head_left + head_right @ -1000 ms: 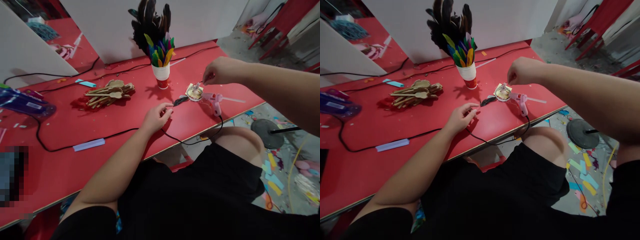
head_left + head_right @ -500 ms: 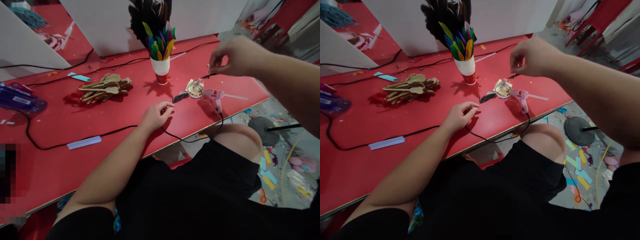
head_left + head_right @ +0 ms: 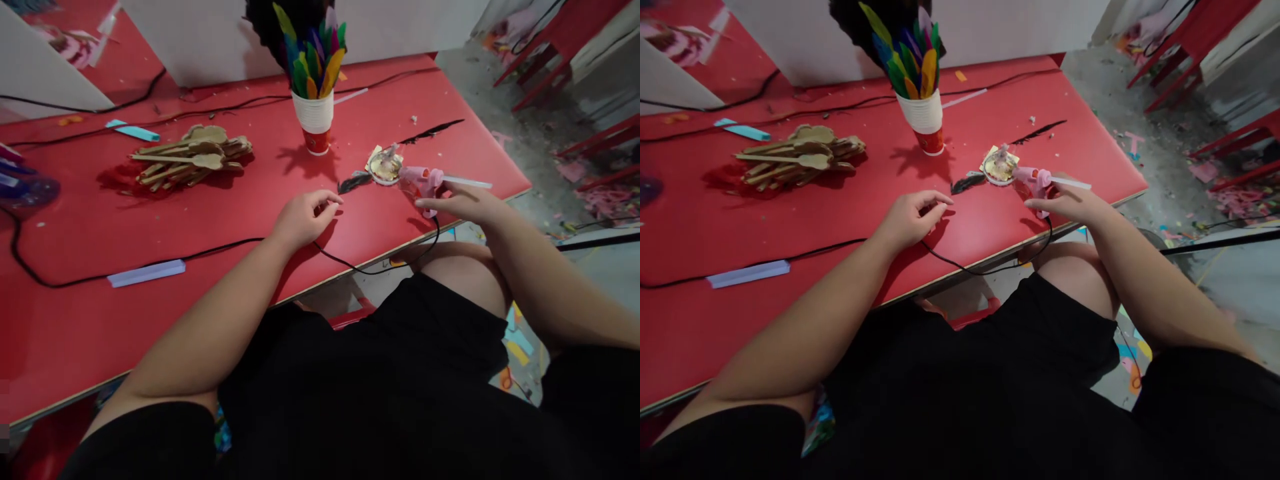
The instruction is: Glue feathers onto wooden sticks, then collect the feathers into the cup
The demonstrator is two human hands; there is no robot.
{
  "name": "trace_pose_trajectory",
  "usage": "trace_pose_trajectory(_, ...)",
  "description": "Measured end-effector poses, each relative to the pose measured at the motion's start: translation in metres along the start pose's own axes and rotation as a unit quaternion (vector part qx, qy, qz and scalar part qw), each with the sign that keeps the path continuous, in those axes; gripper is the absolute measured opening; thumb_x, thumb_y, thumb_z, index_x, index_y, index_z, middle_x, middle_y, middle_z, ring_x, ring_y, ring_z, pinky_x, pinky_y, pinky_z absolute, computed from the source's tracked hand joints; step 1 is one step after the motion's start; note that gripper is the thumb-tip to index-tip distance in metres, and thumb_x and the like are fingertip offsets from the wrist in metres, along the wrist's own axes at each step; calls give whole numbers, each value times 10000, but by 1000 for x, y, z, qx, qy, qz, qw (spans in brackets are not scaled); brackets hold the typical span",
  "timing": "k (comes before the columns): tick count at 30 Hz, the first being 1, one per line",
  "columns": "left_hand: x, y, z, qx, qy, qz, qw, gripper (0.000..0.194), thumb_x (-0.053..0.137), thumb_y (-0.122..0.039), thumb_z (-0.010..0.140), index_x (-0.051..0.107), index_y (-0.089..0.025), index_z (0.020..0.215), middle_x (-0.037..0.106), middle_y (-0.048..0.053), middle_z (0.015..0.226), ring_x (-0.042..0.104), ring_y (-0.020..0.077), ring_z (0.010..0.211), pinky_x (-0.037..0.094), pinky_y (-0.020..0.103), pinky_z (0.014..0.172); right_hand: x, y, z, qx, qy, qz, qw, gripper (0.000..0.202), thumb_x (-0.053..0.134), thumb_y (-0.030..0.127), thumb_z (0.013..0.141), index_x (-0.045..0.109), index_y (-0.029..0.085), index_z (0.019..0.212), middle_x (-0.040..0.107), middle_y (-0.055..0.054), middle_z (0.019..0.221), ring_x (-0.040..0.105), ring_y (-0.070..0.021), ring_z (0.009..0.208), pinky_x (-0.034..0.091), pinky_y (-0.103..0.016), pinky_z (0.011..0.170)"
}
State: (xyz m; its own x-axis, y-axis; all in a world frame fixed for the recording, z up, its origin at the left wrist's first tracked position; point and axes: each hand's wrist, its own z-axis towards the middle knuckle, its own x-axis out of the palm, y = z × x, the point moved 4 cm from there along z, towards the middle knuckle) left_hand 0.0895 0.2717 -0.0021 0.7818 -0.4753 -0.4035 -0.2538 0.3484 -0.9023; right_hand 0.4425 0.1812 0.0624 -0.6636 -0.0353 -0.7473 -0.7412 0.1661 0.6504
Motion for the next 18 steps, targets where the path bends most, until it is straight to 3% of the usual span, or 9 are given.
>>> trace_pose_trajectory(3, -3, -1, -1, -15, 4, 27, 1000, 228, 699, -372, 1044, 838, -230, 1157, 840, 73, 881, 831, 235, 841, 609, 317, 736, 1, -1, 5, 36, -42, -85, 995, 316, 873, 538, 829, 751, 247, 844, 708, -39, 778, 599, -240, 741, 519, -403, 735)
trace_pose_trajectory(8, -2, -2, -2, 4, 13, 18, 1000, 217, 705, -365, 1040, 843, -242, 1154, 866, 88, 948, 827, 234, 856, 602, 317, 740, -6, -14, -5, 42, -107, -83, 990, 282, 833, 506, 877, 761, 239, 824, 731, -52, 780, 667, -268, 801, 560, -425, 812)
trace_pose_trajectory(11, 0, -3, -2, 0, 23, 31, 999, 225, 699, -378, 1041, 845, -247, 1152, 877, 99, 994, 817, 232, 845, 589, 318, 731, -7, -20, -11, 50, -117, -30, 991, 273, 826, 487, 888, 792, 217, 882, 770, -71, 821, 715, -295, 848, 584, -450, 853)
trace_pose_trajectory(18, -2, -20, -4, -33, 71, 151, 985, 314, 626, -376, 1050, 844, -239, 1230, 886, 79, 1035, 796, 233, 913, 552, 326, 778, -4, -25, 5, 65, -155, 142, 976, 256, 877, 436, 856, 795, 198, 900, 776, -82, 805, 719, -268, 769, 570, -363, 664)
